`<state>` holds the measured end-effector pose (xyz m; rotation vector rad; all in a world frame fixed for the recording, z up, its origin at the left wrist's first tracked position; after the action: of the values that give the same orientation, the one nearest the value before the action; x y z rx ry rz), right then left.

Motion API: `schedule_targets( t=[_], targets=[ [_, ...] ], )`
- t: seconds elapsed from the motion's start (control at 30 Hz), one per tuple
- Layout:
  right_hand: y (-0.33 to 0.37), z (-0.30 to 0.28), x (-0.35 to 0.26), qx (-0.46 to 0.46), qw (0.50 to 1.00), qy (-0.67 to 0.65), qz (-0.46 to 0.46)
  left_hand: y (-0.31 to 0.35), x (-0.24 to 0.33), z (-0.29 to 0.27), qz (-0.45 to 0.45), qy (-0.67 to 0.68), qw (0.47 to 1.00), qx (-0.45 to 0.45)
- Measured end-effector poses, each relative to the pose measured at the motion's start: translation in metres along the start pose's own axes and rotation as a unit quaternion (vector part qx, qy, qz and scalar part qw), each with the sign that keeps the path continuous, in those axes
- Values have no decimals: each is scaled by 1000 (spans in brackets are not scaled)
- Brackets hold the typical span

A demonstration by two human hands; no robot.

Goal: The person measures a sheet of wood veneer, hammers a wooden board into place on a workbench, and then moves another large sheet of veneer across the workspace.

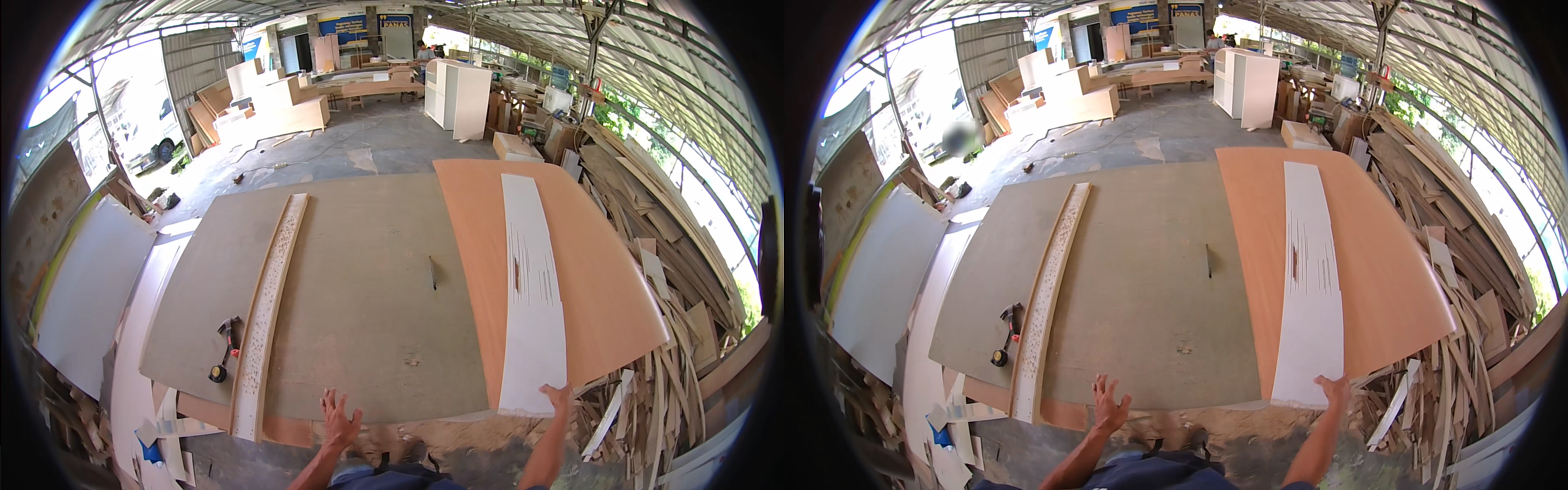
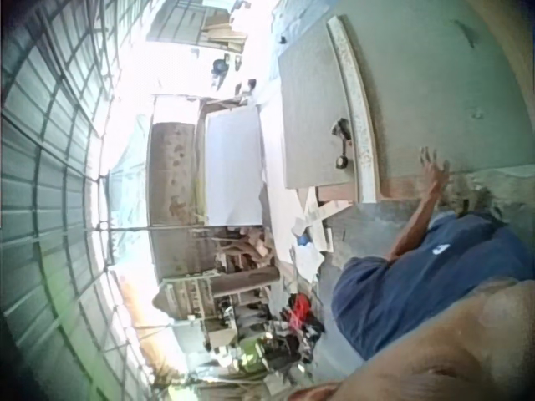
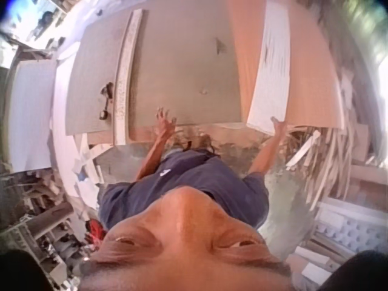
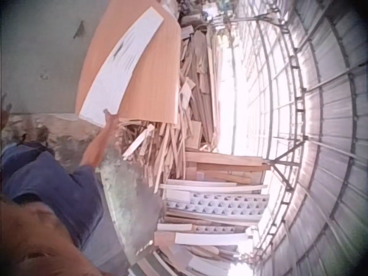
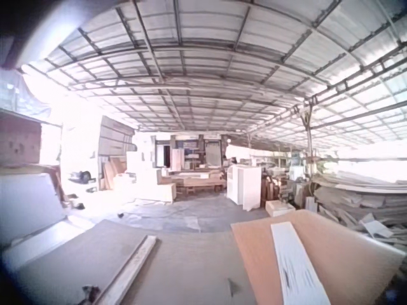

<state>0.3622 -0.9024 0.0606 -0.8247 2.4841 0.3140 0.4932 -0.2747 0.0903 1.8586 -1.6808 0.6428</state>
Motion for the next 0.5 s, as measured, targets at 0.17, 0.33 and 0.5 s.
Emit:
schedule_targets(
  t=[0.17, 0.33, 0.5],
  targets=[
    [30, -30, -59, 27, 993, 22, 113, 3, 22, -5, -5, 14, 1000, -1],
    [84, -10, -103, 125, 989, 12, 71, 12, 36, 0, -30, 131, 988, -73],
    [170, 50, -150, 86, 987, -136, 25, 40, 23, 3, -104, 237, 944, -205]
  ],
)
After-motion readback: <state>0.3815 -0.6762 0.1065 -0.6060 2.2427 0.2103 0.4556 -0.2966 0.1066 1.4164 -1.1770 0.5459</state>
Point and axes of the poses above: each hand's wrist, its own y-axis away from the middle knuckle, its own z-axis out of the palm, x = y × z, the point moved 6 cm from there along -y, towards the middle knuckle, and after that the axes turned 11 degrees about -z, right-handed, at the moved point
